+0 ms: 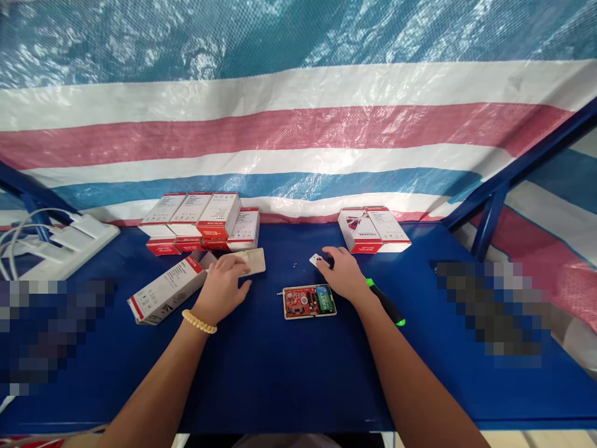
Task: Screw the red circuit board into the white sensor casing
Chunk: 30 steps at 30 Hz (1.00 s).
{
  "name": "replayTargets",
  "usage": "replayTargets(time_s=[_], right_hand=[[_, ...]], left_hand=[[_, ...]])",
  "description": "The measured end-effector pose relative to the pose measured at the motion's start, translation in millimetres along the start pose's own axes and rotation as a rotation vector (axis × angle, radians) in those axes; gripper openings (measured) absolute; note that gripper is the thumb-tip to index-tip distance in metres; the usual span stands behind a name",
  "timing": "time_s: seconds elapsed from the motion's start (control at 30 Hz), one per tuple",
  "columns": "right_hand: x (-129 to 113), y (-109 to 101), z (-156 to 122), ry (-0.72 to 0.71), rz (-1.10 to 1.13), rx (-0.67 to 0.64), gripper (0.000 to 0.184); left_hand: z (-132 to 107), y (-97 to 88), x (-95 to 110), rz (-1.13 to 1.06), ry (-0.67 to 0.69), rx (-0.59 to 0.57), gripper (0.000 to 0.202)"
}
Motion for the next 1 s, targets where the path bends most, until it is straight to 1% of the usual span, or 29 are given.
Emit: replayTargets(time_s=[0.03,0.1,0.2,0.27,0.37,0.4,0.43,0.47,0.5,0.57,0.6,0.63,0.7,0.73,0.8,0.83,0.9,0.93,0.97,1.0], right_hand=[[2.3,-1.7,0.0,0.007,0.037,0.036,0.04],[2.7,-5.5,-0.5,0.0,0.096,0.109,0.039],[-10.9,-11.1,-5.7,-0.085,0.127,0.196,0.036],[-29.2,-13.7,-12.8,-0.219,0.126,0.22,0.039],[-59.9,-12.9,-25.1,-0.517,0.093,0.177,0.052],[-67.8,-11.2,-28.4,-0.6,0.084,0.146,0.05],[-73.7,-9.2,-31.0,-0.662,0.085,0.108,0.043],[-77.4,-7.1,-32.7,-0.695,0.097,0.069,0.034],[-78.9,-5.6,-33.5,-0.695,0.122,0.041,0.025],[-77.5,-4.5,-33.4,-0.606,0.206,0.016,0.019],[-75.4,-4.8,-32.8,-0.526,0.264,0.008,0.019],[-73.2,-5.4,-32.1,-0.435,0.337,-0.003,0.021],[-70.4,-5.8,-30.9,-0.275,0.526,-0.046,0.026],[-70.2,-5.2,-30.3,-0.219,0.629,-0.081,0.029],[-71.3,-2.9,-29.3,-0.131,0.796,-0.132,0.037],[-71.8,-1.4,-28.8,-0.092,0.837,-0.146,0.039],[-72.3,1.0,-28.4,-0.043,0.812,-0.135,0.04],[-72.4,1.3,-28.6,-0.06,0.751,-0.107,0.04],[-72.8,1.1,-29.1,-0.112,0.664,-0.079,0.041],[-73.6,0.8,-30.1,-0.195,0.562,-0.06,0.043]], left_hand=[[0.0,2.7,0.4,0.006,0.008,-0.02,0.007],[0.1,5.4,3.0,-0.011,0.031,-0.03,0.015],[-0.1,2.0,11.2,-0.084,0.117,0.029,0.018],[-1.3,-3.1,19.7,-0.142,0.209,0.094,0.019],[-4.5,-8.0,35.4,-0.223,0.363,0.144,0.023],[-5.6,-8.4,40.1,-0.254,0.405,0.151,0.024],[-6.6,-8.3,44.0,-0.286,0.435,0.159,0.026],[-7.4,-8.0,46.6,-0.32,0.448,0.177,0.026],[-8.0,-7.7,47.6,-0.358,0.436,0.209,0.026],[-8.6,-7.2,45.6,-0.443,0.344,0.28,0.028],[-8.7,-6.9,43.3,-0.479,0.285,0.303,0.036],[-8.7,-6.2,41.1,-0.502,0.239,0.306,0.048],[-8.7,-4.0,37.9,-0.51,0.206,0.258,0.072],[-8.7,-2.7,36.9,-0.501,0.204,0.226,0.077],[-8.5,-0.1,34.8,-0.487,0.179,0.189,0.075],[-8.2,0.9,33.7,-0.485,0.148,0.185,0.072],[-7.2,1.9,32.0,-0.472,0.088,0.178,0.07],[-6.6,2.1,31.7,-0.46,0.07,0.165,0.071],[-6.0,2.0,31.9,-0.448,0.058,0.15,0.07],[-5.6,1.9,32.6,-0.438,0.055,0.132,0.068]])
Point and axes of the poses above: each hand's wrist, its own z-axis towards the middle knuckle, its own y-axis out of the palm, x = y × z, the point moved 2 cm from there along z, towards the middle knuckle, and after that the axes turned 6 degrees about -x, right-handed, at the moved point
